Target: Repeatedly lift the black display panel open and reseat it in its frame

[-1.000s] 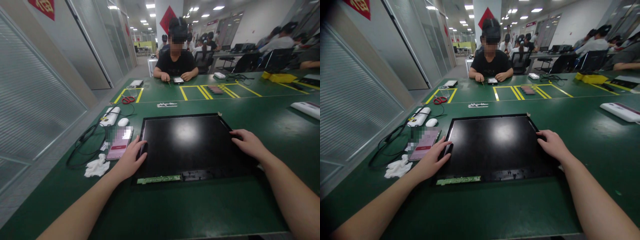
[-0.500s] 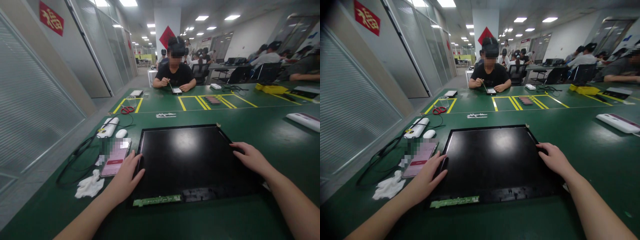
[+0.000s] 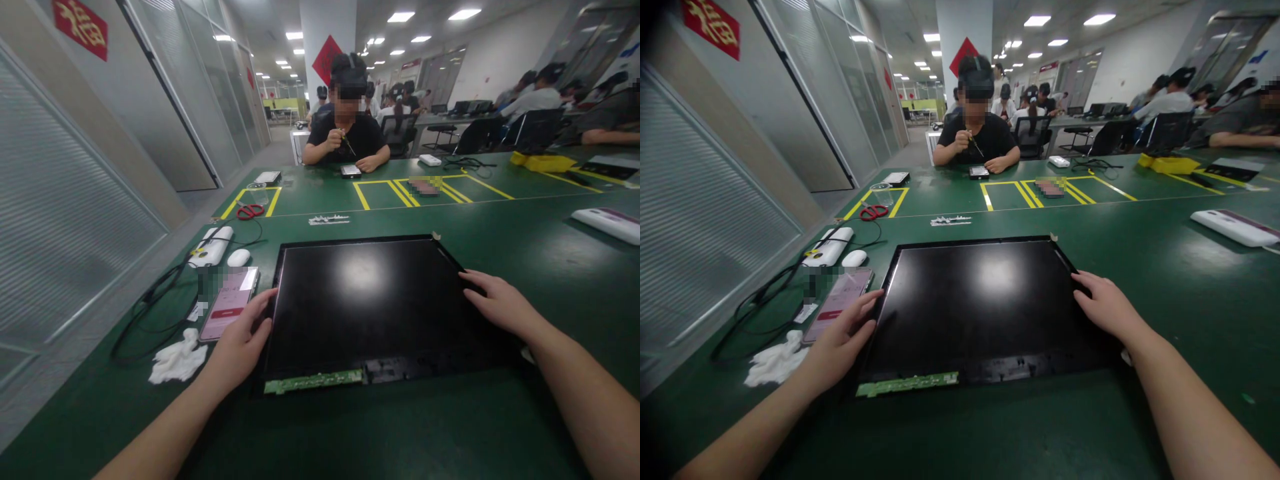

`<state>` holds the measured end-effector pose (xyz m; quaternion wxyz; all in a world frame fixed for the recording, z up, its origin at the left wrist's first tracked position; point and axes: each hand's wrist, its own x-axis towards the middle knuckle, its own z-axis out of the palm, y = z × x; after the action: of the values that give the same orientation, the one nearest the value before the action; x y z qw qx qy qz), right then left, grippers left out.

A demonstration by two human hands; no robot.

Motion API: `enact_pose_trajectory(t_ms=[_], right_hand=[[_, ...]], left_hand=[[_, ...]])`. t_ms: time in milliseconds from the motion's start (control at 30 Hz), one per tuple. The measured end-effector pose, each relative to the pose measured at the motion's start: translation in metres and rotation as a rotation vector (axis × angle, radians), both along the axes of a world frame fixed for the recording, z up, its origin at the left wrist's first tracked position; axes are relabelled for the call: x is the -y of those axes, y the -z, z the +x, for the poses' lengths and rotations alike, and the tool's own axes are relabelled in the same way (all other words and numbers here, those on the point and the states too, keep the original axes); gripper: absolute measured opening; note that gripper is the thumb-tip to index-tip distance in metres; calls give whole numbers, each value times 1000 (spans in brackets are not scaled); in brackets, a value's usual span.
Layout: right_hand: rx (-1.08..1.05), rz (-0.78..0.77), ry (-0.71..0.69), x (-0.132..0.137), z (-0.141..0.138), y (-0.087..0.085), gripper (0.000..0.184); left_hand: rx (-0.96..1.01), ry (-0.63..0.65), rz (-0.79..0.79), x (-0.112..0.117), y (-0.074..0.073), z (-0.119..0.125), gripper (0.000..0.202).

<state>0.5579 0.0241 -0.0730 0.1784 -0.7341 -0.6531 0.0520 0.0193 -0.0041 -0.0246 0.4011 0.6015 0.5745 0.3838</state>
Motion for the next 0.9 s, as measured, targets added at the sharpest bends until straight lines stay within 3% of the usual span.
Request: enact_pose_trajectory(t_ms=[133, 200, 333, 533, 767, 900], right_hand=[[0, 13, -2, 1, -1, -2, 49], [9, 8, -3, 2, -3, -6, 49], [41, -64, 25, 4, -10, -14, 56], [70, -92, 54, 4, -13, -17, 59], [47, -105, 45, 4, -11, -17, 62], [30, -78, 34, 5, -11, -17, 57]], left_hand=[[508, -217, -157, 5, -12, 18, 55], [608, -329, -207, 6, -18, 26, 49], [722, -423, -361, 6, -26, 35, 47], [809, -434, -440, 4, -24, 34, 54], [717, -319, -441, 7, -22, 33, 89], [615, -218, -389, 7, -19, 28, 75]])
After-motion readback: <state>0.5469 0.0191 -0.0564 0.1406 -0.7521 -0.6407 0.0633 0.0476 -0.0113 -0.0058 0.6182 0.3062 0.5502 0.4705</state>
